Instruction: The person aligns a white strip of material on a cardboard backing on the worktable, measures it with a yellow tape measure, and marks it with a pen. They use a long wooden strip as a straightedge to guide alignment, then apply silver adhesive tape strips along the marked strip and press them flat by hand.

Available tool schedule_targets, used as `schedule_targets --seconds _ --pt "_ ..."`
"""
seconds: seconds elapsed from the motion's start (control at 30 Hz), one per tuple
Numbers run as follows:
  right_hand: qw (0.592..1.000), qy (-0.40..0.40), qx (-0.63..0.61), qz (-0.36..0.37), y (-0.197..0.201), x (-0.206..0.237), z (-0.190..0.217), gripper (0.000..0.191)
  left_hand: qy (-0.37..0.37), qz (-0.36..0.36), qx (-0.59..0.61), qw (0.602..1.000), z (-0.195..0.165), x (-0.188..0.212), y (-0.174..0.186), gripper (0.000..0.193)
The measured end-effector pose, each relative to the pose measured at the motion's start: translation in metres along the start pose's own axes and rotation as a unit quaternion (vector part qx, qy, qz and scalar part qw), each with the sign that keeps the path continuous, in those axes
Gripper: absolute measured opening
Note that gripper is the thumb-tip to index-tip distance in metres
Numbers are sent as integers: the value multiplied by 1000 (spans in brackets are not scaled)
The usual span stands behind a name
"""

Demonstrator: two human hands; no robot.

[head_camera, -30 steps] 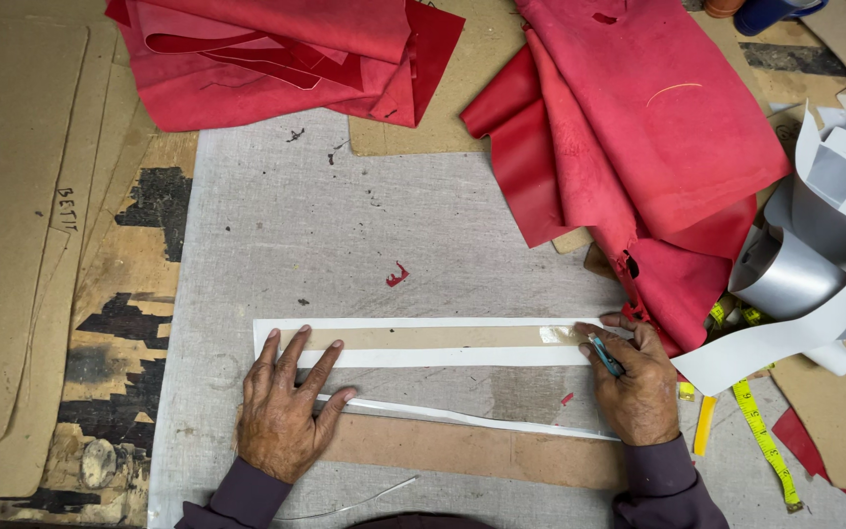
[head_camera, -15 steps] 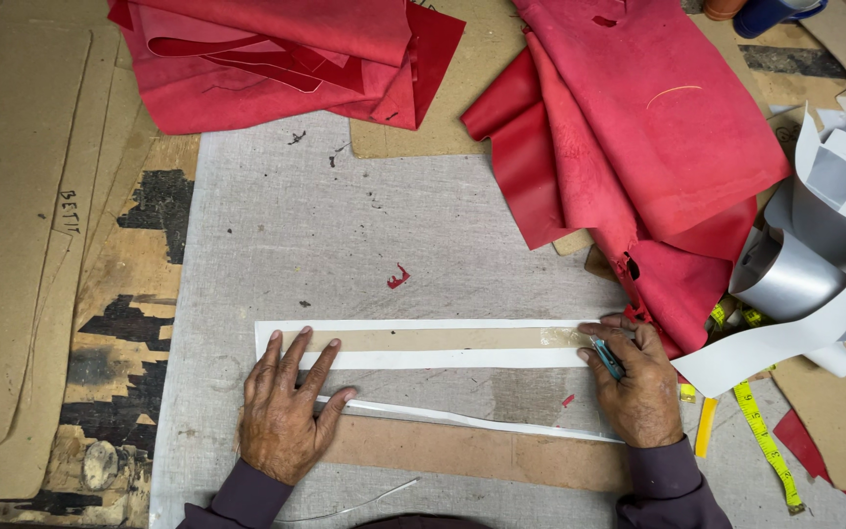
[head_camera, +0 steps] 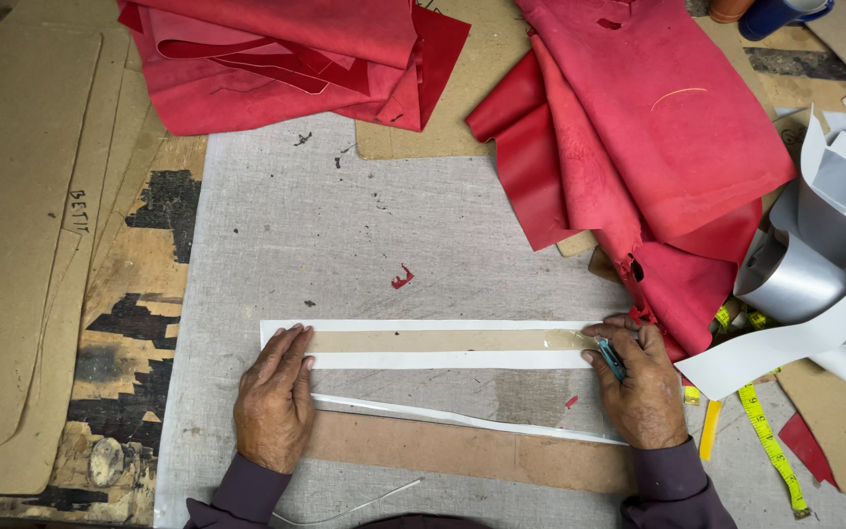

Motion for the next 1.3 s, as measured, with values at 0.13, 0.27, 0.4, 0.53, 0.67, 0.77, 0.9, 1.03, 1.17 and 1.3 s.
schedule_targets --seconds 0.13,0.27,0.4,0.53,0.67,0.77,0.9,1.03,1.17,1.3 --pt "1000 -8 0 6 2 2 -1 29 12 -11 -4 1000 -4 -4 7 30" --pt "1000 6 11 3 3 3 1 27 21 -10 -6 1000 -3 -6 12 28" --pt "1000 -10 -1 14 4 4 -1 29 13 -12 -18 1000 -5 -7 13 26" --pt "1000 -3 1 13 8 4 -4 27 18 -7 -26 999 -9 -6 12 26" --pt "1000 9 -2 11 11 3 -7 26 32 5 -17 999 -12 -7 10 26" --pt "1000 6 0 17 13 3 -10 26 33 11 -16 999 -13 -7 9 25" --pt "1000 12 0 17 13 3 -12 27 25 9 -17 1000 -13 -7 8 25" --pt "1000 14 2 21 12 3 -11 27 31 7 -5 999 -11 -6 7 24" --pt "1000 17 1 22 11 4 -10 27 23 2 -8 1000 -9 -4 7 24" --pt "1000 25 -2 19 12 7 -6 26 22 2 -6 1000 -7 -2 10 24"
Point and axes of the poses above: each hand's wrist, its own x-axis away from the middle knuckle, its own y-axis out of the back of the hand, z = x × y, the point moved 5 cm from there along -x, towards the middle knuckle, and after that the axes turned 2 degrees about -z, right-handed, at the moved point
